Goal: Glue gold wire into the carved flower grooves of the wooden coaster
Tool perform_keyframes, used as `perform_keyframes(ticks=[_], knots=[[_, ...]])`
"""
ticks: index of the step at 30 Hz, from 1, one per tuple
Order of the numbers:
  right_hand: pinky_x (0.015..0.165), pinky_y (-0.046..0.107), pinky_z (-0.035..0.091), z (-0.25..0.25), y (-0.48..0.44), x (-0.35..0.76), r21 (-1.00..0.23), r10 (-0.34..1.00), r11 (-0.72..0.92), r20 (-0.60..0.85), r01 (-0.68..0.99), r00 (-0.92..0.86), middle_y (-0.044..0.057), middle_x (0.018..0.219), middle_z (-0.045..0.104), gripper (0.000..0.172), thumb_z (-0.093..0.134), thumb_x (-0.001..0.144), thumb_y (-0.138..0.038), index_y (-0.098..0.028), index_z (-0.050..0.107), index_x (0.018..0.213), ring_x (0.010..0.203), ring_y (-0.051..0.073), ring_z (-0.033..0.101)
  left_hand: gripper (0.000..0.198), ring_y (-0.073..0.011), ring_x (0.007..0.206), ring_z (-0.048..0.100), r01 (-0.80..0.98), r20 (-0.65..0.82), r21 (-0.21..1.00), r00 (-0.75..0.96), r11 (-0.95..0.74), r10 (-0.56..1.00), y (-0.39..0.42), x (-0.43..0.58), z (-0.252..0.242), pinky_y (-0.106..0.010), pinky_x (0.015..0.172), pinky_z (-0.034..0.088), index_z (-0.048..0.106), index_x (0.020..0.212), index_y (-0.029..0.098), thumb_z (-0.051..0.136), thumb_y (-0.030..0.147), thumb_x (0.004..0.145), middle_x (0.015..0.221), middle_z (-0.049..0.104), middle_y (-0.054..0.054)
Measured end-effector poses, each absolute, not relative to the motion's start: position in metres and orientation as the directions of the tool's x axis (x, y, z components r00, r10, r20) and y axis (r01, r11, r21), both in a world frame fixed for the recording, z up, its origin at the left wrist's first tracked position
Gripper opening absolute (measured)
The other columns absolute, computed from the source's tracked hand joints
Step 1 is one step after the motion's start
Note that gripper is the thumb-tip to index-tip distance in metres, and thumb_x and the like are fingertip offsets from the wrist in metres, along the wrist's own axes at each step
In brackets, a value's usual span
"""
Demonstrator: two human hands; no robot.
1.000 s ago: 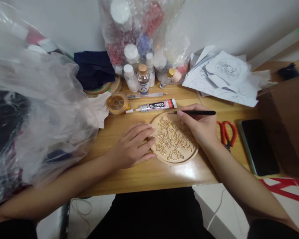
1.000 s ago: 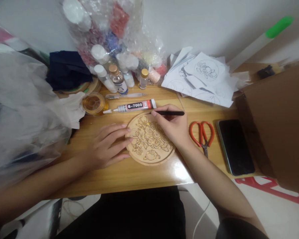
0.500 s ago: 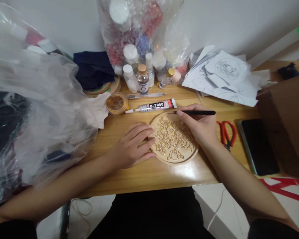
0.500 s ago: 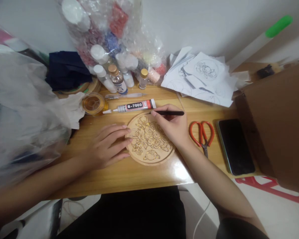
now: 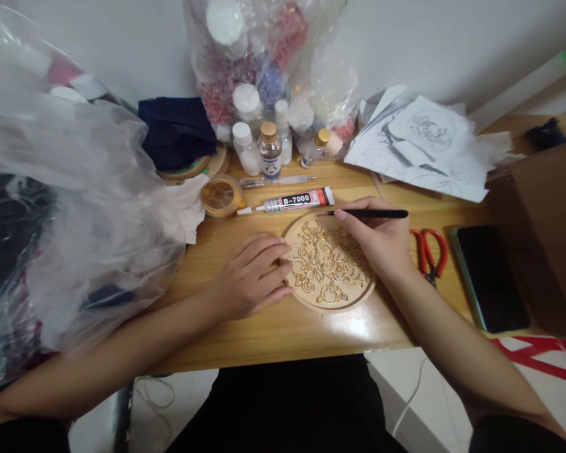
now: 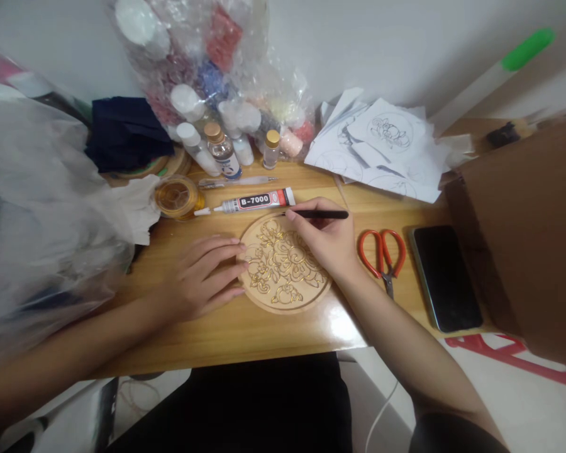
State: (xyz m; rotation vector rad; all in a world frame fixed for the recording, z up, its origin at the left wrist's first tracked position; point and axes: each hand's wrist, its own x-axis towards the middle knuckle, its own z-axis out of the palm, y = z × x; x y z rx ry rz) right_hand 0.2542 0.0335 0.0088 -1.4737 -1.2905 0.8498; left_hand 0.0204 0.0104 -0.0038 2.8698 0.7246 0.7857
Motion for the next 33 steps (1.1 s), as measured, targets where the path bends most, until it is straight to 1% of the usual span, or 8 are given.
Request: perform_keyframes(ticks=[4,7,12,18,22,25,30,33], knots=[[0.054,0.030,0.049,0.0092,0.0337,0.2540,-0.944,0.974,0.042,0.112,0.328,0.196,0.000,0.067,0.066,0.006,0.073,0.070,-0.025,-0.022,0.068,0.069,0.059,0.013,0.058,0.021,-0.0261,0.110,0.052,0.416,0.442,0.199,0.770,-0.887,0.461,0.0105,0.0207,-0.0001,-0.045,0.094,0.048,0.059,0.098,0.014,0.056,0.032,0.087,0.108,0.058,-0.012],[0.053,0.028,0.047,0.0096,0.0336,0.2537,-0.943,0.974,0.044,0.114,0.330,0.195,-0.001,0.067,0.067,0.005,0.073,0.070,-0.023,-0.022,0.068,0.069,0.058,0.012,0.058,0.021,-0.0267,0.108,0.052,0.413,0.422,0.215,0.778,-0.885,0.465,0.0108,0.0209,0.0010,-0.045,0.092,0.049,0.060,0.098,0.013,0.057,0.030,0.086,0.107,0.059,-0.012],[0.051,0.027,0.046,0.0096,0.0330,0.2539,-0.944,0.973,0.044,0.114,0.326,0.200,-0.001,0.065,0.066,0.005,0.072,0.070,-0.020,-0.021,0.068,0.069,0.056,0.012,0.058,0.018,-0.0258,0.105,0.054,0.411,0.439,0.277,0.750,-0.869,0.495,0.0123,0.0213,-0.0006,-0.044,0.088,0.050,0.060,0.097,0.014,0.053,0.029,0.089,0.105,0.059,-0.010],[0.054,0.028,0.047,0.0100,0.0331,0.2541,-0.941,0.974,0.047,0.118,0.335,0.193,-0.001,0.067,0.067,0.005,0.073,0.070,-0.021,-0.021,0.068,0.070,0.059,0.012,0.059,0.017,-0.0259,0.105,0.054,0.382,0.432,0.307,0.760,-0.872,0.485,0.0137,0.0210,-0.0009,-0.045,0.087,0.051,0.060,0.097,0.013,0.054,0.026,0.088,0.104,0.059,-0.013],[0.053,0.026,0.046,0.0106,0.0334,0.2538,-0.946,0.975,0.043,0.110,0.321,0.195,-0.001,0.065,0.066,0.005,0.073,0.070,-0.020,-0.020,0.068,0.069,0.057,0.012,0.058,0.023,-0.0251,0.107,0.053,0.418,0.406,0.333,0.745,-0.845,0.529,0.0132,0.0208,-0.0024,-0.045,0.091,0.049,0.057,0.106,0.013,0.054,0.028,0.088,0.108,0.060,-0.012],[0.051,0.025,0.045,0.0103,0.0334,0.2538,-0.949,0.975,0.043,0.107,0.313,0.193,-0.001,0.065,0.066,0.004,0.072,0.070,-0.020,-0.020,0.068,0.070,0.056,0.011,0.057,0.027,-0.0261,0.107,0.053,0.418,0.414,0.326,0.744,-0.848,0.525,0.0129,0.0208,-0.0031,-0.046,0.090,0.048,0.057,0.109,0.012,0.056,0.027,0.087,0.109,0.060,-0.013],[0.052,0.026,0.045,0.0099,0.0338,0.2535,-0.952,0.975,0.038,0.102,0.305,0.199,-0.001,0.064,0.066,0.004,0.072,0.070,-0.018,-0.020,0.068,0.069,0.055,0.011,0.056,0.022,-0.0245,0.108,0.052,0.414,0.430,0.286,0.750,-0.864,0.502,0.0126,0.0208,-0.0009,-0.044,0.089,0.048,0.060,0.107,0.016,0.053,0.027,0.088,0.108,0.060,-0.010],[0.052,0.027,0.045,0.0100,0.0339,0.2535,-0.952,0.975,0.036,0.100,0.303,0.198,-0.001,0.065,0.066,0.004,0.072,0.070,-0.018,-0.020,0.068,0.069,0.056,0.011,0.056,0.021,-0.0238,0.106,0.053,0.412,0.426,0.266,0.761,-0.872,0.489,0.0128,0.0210,0.0005,-0.043,0.088,0.048,0.061,0.105,0.016,0.055,0.027,0.088,0.105,0.061,-0.009]])
